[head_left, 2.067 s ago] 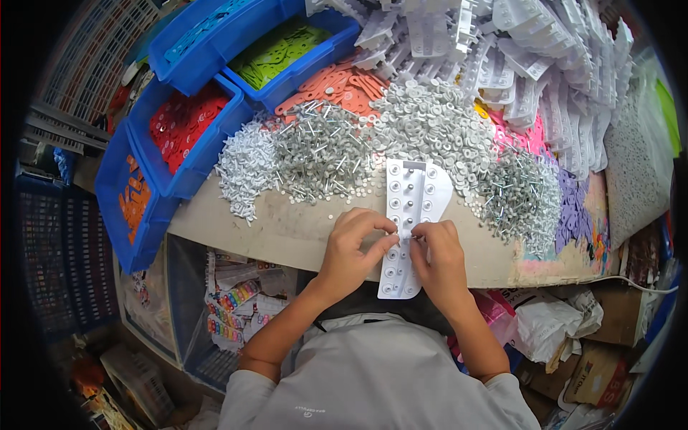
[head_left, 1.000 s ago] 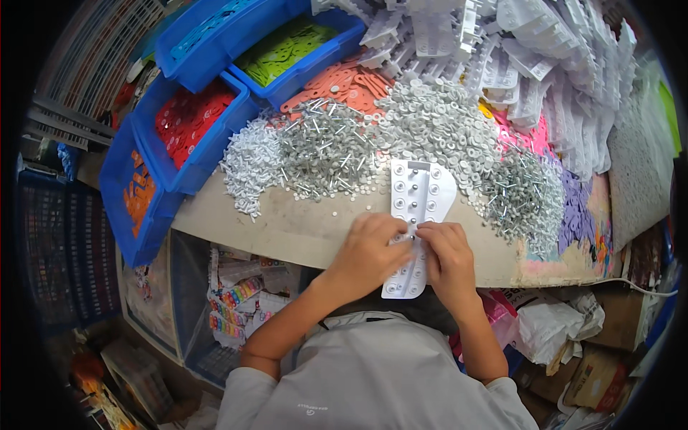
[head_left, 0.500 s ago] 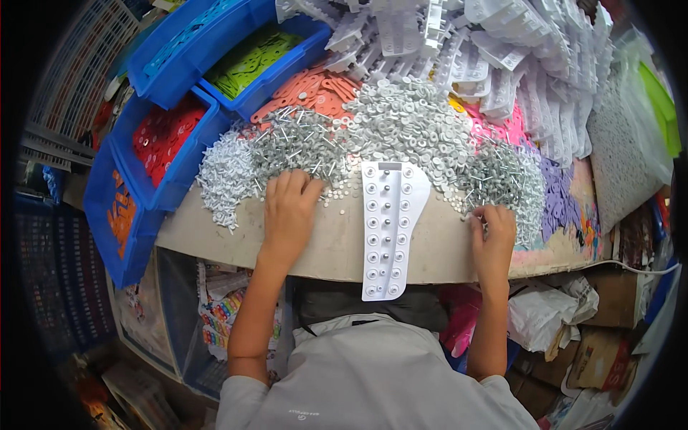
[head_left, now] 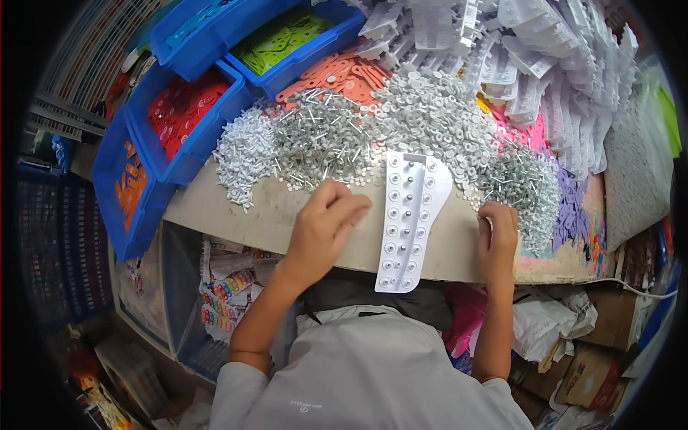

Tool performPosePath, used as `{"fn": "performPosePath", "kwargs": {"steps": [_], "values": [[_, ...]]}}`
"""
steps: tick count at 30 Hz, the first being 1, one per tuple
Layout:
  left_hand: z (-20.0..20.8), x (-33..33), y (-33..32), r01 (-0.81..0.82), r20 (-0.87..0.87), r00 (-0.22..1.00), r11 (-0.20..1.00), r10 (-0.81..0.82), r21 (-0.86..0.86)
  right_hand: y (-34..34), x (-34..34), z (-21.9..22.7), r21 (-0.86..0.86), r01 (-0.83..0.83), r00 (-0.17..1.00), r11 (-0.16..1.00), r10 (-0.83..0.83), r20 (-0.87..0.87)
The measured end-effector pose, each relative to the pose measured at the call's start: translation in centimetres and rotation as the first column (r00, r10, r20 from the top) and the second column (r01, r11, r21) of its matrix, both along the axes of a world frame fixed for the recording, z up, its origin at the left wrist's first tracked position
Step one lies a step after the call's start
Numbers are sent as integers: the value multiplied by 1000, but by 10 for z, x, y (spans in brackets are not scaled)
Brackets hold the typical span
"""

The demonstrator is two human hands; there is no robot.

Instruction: Assembling colorful toy components into a white plastic frame.

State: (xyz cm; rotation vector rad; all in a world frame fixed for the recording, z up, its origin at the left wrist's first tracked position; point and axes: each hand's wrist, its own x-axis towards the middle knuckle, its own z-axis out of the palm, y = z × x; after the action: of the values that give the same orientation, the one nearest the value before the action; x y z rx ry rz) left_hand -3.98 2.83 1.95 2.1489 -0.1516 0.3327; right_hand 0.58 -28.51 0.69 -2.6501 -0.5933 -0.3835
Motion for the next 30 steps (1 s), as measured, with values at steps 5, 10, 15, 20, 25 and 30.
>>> {"fn": "performPosePath", "kwargs": {"steps": [5,10,15,20,25,30], "values": [[7,-23,-14,-37,-276,959,940,-62,-338,53,-46,9,700,206,910,684,129,-393],[-6,-34,-18,76,-232,957,921,-175,-382,73,-57,12,519,-77,909,851,274,-315],[-16,-39,-22,109,-138,977,933,-165,-344,73,-59,3,389,-141,935,910,251,-250],[-3,-48,-25,0,-372,913,911,-168,-412,71,-59,1,413,-158,922,897,284,-263],[-17,-48,-30,200,-137,961,943,-242,-266,73,-60,5,315,-223,941,923,288,-180],[-24,-48,-38,257,-45,961,943,-272,-209,68,-52,17,300,-348,853,888,433,-291]]}}
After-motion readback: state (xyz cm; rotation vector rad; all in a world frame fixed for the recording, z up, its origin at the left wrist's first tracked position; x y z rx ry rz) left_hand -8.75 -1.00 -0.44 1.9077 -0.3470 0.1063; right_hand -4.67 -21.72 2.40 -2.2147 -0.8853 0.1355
